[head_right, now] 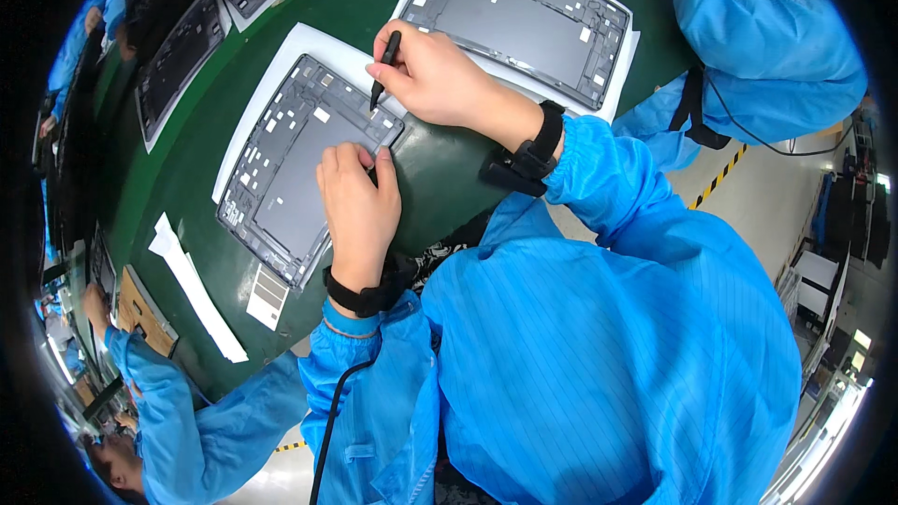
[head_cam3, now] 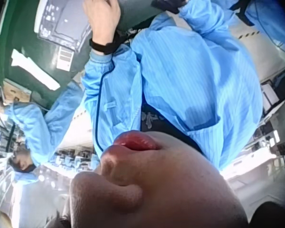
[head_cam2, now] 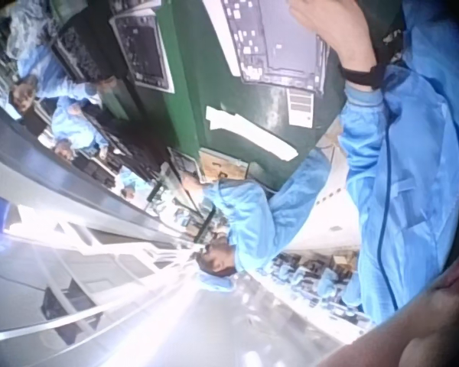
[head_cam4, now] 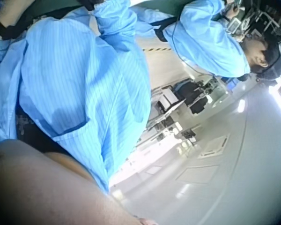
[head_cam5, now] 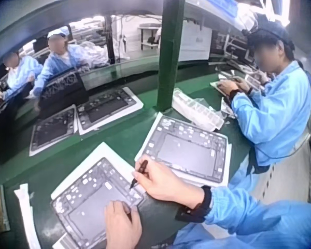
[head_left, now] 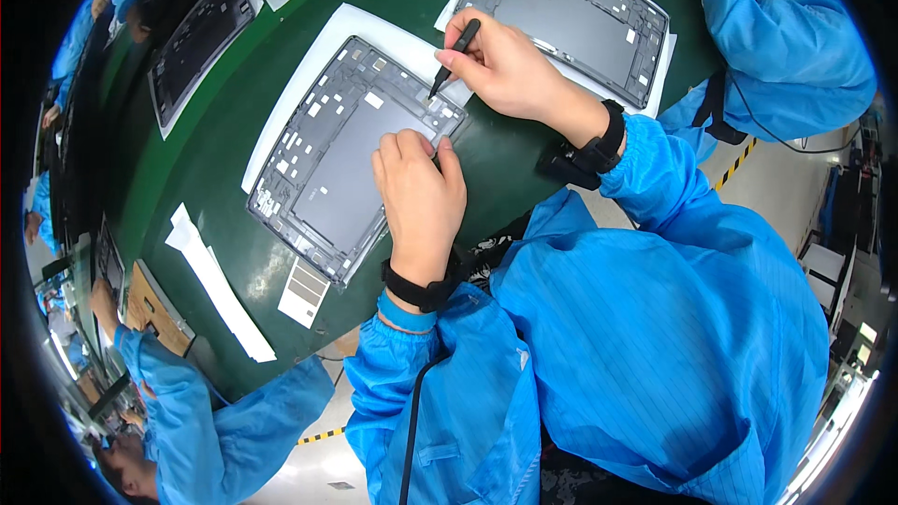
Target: The recorder is assembling small electronic components, using a marking pen and tweezers to place and mark parts on a tablet-sized metal or plastic chassis.
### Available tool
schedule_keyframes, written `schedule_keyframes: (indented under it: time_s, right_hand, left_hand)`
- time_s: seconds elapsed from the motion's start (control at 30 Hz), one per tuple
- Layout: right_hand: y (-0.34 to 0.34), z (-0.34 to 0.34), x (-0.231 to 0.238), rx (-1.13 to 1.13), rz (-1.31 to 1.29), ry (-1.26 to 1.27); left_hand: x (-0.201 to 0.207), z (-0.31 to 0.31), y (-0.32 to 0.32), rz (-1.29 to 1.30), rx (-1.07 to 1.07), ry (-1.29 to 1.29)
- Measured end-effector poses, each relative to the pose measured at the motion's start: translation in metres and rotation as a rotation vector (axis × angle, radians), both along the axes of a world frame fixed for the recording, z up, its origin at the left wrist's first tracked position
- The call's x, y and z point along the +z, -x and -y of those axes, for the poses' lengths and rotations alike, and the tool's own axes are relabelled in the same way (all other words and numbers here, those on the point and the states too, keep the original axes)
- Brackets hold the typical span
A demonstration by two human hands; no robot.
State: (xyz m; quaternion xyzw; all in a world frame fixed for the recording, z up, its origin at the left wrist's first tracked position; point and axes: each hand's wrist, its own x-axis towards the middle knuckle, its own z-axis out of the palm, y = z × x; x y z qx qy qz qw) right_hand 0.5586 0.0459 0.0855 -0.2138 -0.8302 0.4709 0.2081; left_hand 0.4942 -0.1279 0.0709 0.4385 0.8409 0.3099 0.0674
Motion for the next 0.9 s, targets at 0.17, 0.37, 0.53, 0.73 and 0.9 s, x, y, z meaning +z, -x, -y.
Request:
schedule_keyframes:
  time_s: [0.17,0.37,0.53,0.73,0.9]
  right_hand:
    - [0.002,0.000,-0.001,-0.007,-0.007,-0.023]
    - [0.004,0.000,-0.005,-0.006,-0.051,-0.091]
    - [0.005,0.001,-0.005,0.006,-0.060,-0.060]
    - [0.002,0.008,0.009,0.008,-0.027,-0.026]
    - [-0.004,0.010,0.006,-0.254,-0.229,0.031]
  left_hand:
    - [-0.001,0.001,0.002,0.009,-0.003,0.011]
    - [0.003,-0.004,0.005,-0.020,0.007,0.003]
    - [0.025,-0.040,0.019,0.147,0.326,0.438]
    - [-0.012,-0.046,0.002,-0.324,0.417,0.334]
    - [-0.009,-0.051,-0.002,-0.243,0.480,0.229]
